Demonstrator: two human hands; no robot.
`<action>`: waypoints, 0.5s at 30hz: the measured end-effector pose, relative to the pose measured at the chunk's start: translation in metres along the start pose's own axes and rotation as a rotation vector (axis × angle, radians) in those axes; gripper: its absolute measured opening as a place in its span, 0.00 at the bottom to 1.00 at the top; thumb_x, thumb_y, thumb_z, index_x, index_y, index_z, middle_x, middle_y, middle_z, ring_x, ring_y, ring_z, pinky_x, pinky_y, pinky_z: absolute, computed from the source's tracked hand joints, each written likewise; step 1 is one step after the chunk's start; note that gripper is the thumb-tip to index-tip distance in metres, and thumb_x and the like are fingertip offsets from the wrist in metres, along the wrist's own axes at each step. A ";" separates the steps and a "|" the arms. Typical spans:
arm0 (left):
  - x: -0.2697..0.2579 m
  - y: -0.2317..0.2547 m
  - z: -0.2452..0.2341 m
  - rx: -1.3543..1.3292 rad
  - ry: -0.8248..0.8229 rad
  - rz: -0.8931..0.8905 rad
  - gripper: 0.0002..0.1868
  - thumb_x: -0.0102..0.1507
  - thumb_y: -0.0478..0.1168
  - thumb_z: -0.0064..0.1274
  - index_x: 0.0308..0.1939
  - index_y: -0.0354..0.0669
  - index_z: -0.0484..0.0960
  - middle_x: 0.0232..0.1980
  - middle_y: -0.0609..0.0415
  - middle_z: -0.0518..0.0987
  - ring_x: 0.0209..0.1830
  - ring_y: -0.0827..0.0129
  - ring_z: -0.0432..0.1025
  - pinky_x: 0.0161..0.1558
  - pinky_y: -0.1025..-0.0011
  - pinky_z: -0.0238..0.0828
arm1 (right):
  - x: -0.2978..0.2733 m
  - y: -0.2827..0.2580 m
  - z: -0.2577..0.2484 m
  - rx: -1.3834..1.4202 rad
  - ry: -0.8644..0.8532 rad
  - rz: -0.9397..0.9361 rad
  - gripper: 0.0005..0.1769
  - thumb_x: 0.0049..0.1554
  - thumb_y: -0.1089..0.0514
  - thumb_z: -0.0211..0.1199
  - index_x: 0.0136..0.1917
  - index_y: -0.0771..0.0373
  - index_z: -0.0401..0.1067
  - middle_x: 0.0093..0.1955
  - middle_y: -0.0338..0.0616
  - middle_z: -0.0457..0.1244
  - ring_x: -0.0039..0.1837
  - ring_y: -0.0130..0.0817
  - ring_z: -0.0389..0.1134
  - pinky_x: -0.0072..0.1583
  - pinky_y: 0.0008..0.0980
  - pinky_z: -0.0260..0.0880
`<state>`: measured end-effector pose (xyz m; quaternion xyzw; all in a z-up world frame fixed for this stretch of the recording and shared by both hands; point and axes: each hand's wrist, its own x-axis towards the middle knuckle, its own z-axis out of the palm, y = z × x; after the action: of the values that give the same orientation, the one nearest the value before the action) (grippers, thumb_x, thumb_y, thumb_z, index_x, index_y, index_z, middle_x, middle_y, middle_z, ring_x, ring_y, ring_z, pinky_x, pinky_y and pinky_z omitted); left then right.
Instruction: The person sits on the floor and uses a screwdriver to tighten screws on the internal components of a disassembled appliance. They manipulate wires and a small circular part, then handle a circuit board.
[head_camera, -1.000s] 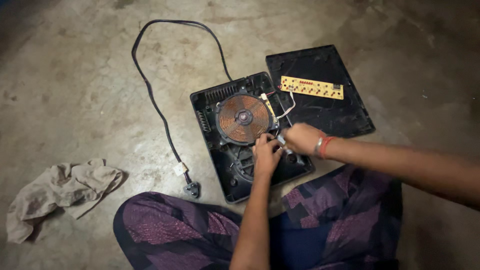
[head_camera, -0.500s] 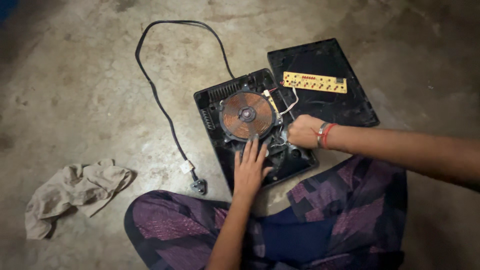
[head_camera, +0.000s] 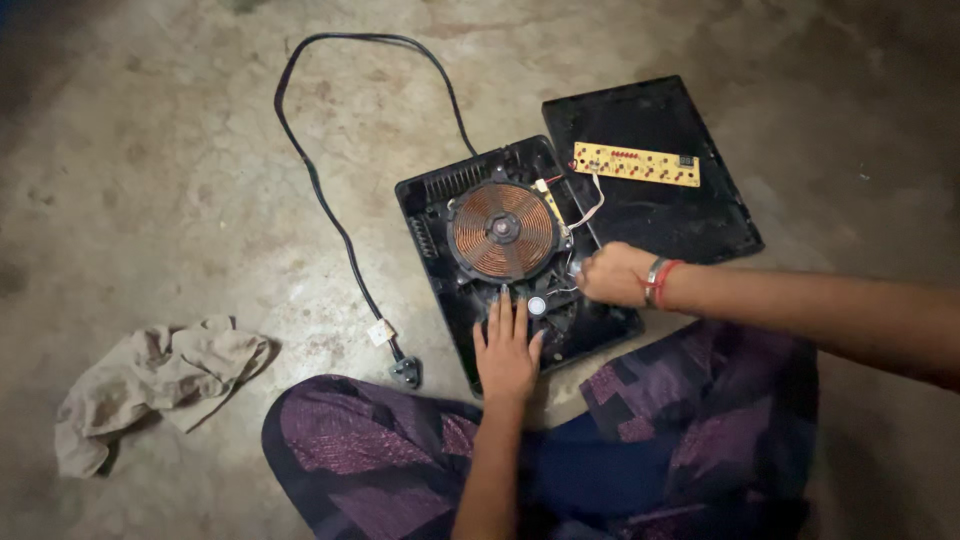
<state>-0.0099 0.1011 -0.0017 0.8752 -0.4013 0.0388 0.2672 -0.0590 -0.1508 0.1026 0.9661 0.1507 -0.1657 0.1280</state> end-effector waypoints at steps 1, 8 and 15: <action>-0.002 0.001 0.000 -0.002 0.001 -0.012 0.35 0.65 0.56 0.50 0.74 0.50 0.66 0.79 0.49 0.60 0.77 0.55 0.56 0.69 0.45 0.52 | 0.004 -0.002 0.003 -0.007 -0.042 0.005 0.07 0.55 0.58 0.60 0.42 0.60 0.78 0.45 0.49 0.72 0.48 0.47 0.76 0.46 0.45 0.75; -0.006 0.003 -0.010 -0.069 0.023 -0.014 0.33 0.66 0.53 0.50 0.73 0.48 0.67 0.78 0.47 0.63 0.76 0.54 0.57 0.71 0.47 0.52 | 0.034 0.025 0.006 0.922 -0.397 1.101 0.15 0.53 0.52 0.68 0.39 0.67 0.80 0.44 0.56 0.74 0.46 0.47 0.78 0.46 0.45 0.73; -0.004 0.005 -0.014 -0.070 0.033 -0.016 0.32 0.66 0.52 0.49 0.73 0.47 0.68 0.77 0.46 0.64 0.76 0.54 0.57 0.71 0.46 0.51 | 0.013 -0.004 0.001 0.030 -0.059 0.140 0.05 0.50 0.59 0.63 0.35 0.57 0.79 0.38 0.51 0.71 0.43 0.48 0.75 0.42 0.46 0.75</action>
<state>-0.0143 0.1081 0.0112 0.8677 -0.3909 0.0371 0.3047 -0.0485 -0.1443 0.0964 0.9709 0.0765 -0.1868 0.1291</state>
